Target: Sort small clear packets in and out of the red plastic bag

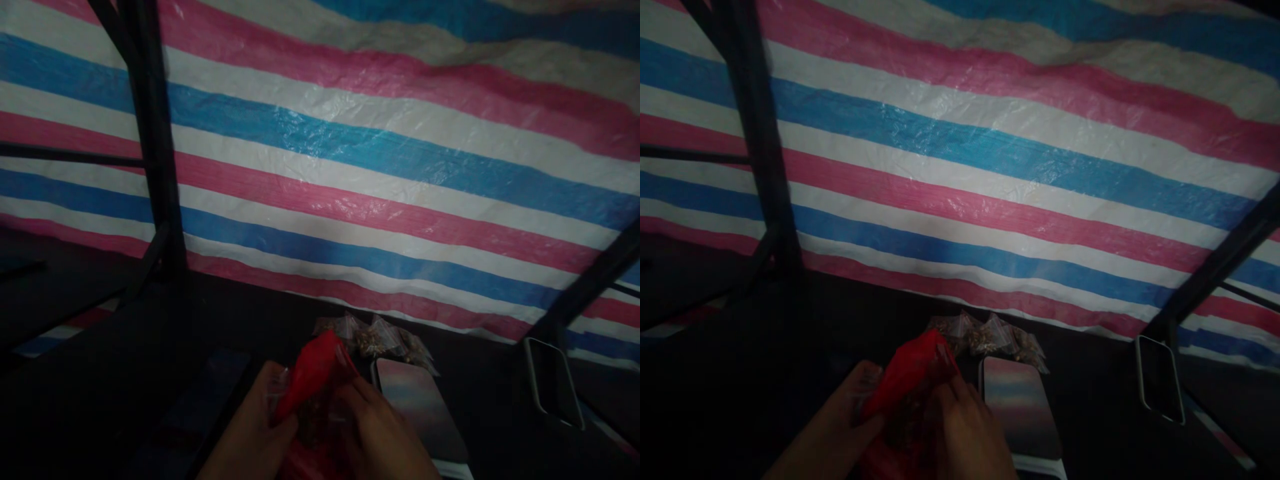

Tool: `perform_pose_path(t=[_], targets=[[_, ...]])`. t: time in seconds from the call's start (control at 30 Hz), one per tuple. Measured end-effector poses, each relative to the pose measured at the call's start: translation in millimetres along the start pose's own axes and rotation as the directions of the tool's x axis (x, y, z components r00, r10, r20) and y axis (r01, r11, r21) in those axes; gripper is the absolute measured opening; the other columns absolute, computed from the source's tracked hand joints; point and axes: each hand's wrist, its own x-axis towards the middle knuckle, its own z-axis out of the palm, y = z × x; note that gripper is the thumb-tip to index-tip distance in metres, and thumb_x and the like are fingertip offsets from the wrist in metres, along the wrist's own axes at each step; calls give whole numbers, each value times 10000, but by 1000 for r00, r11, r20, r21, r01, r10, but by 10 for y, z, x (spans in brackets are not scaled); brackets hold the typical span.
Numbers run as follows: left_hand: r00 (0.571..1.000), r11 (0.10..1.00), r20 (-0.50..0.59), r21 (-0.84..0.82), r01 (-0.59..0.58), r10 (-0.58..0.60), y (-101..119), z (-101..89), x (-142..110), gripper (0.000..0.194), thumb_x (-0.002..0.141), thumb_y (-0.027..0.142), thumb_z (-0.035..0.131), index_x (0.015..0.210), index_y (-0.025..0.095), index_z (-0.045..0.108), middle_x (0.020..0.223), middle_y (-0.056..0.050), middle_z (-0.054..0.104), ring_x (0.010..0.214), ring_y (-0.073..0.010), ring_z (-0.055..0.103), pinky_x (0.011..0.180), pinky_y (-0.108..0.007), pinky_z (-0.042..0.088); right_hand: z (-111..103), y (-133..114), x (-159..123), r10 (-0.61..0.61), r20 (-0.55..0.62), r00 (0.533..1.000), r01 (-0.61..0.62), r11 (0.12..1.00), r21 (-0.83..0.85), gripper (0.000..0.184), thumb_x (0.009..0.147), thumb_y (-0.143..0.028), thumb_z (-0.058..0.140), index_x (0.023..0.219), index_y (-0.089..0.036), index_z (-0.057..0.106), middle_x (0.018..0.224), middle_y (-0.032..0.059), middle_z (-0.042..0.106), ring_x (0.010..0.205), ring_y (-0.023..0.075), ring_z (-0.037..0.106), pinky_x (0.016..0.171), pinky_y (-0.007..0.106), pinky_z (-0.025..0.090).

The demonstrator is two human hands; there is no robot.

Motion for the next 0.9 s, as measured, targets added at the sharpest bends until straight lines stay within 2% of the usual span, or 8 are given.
perform_pose_path(t=[0.1,0.23,0.43,0.53,0.67,0.73,0.83,0.9], targets=[[998,999,56,-6,-33,33,42,20,25,96,796,166,586,828,254,600,853,-1,698,822,-236,703,772,-344,594,52,21,25,-14,-18,1000,14,1000,20,530,852,3,544,1297,-226,718,1436,112,685,1334,267,663,1074,333,523],[997,997,23,-3,-77,77,84,0,39,86,793,173,590,789,254,621,811,13,664,792,-219,685,762,-327,589,111,66,43,0,-70,998,-1,1000,-14,607,821,39,521,1336,-233,695,1434,112,680,1323,260,674,1054,319,530],[995,997,96,-74,-16,23,-52,23,42,140,805,174,597,923,245,620,954,-21,740,935,-262,736,877,-384,593,112,53,42,8,-61,998,-11,999,-45,619,848,40,478,1362,-245,673,1490,96,645,1273,274,707,1014,348,560],[999,990,-15,-132,42,-44,-115,82,54,165,795,197,601,954,242,610,976,-30,759,971,-267,747,910,-393,582,96,57,52,-36,-29,999,34,996,-78,585,855,25,483,1316,-262,701,1404,72,688,1217,268,724,985,334,556],[983,973,-126,-207,104,-132,-98,103,58,281,775,365,621,1018,246,545,988,-60,746,942,-303,748,883,-448,596,68,66,49,-97,26,995,99,993,-69,563,845,18,500,1267,-281,722,1340,47,714,1193,230,718,969,284,530],[979,988,-165,-120,99,-118,-76,71,44,346,748,432,632,1021,249,522,1003,-84,732,964,-333,739,888,-480,592,56,62,37,-97,37,995,99,992,-76,550,851,6,505,1283,-264,713,1358,60,706,1207,236,708,986,292,523],[978,987,-207,152,48,-16,-73,13,-4,354,751,449,637,1026,253,530,1068,-114,726,1073,-364,726,965,-499,552,41,43,22,-80,44,996,84,992,-97,526,865,-15,512,1297,-241,708,1378,83,695,1218,254,699,1004,309,520],[986,961,-167,268,63,-18,-84,4,-54,311,814,459,620,1035,261,527,1069,-111,744,1038,-355,752,934,-478,552,30,26,17,-72,46,996,77,991,-108,529,872,-29,521,1327,-233,698,1405,99,683,1238,269,691,1022,319,517]])
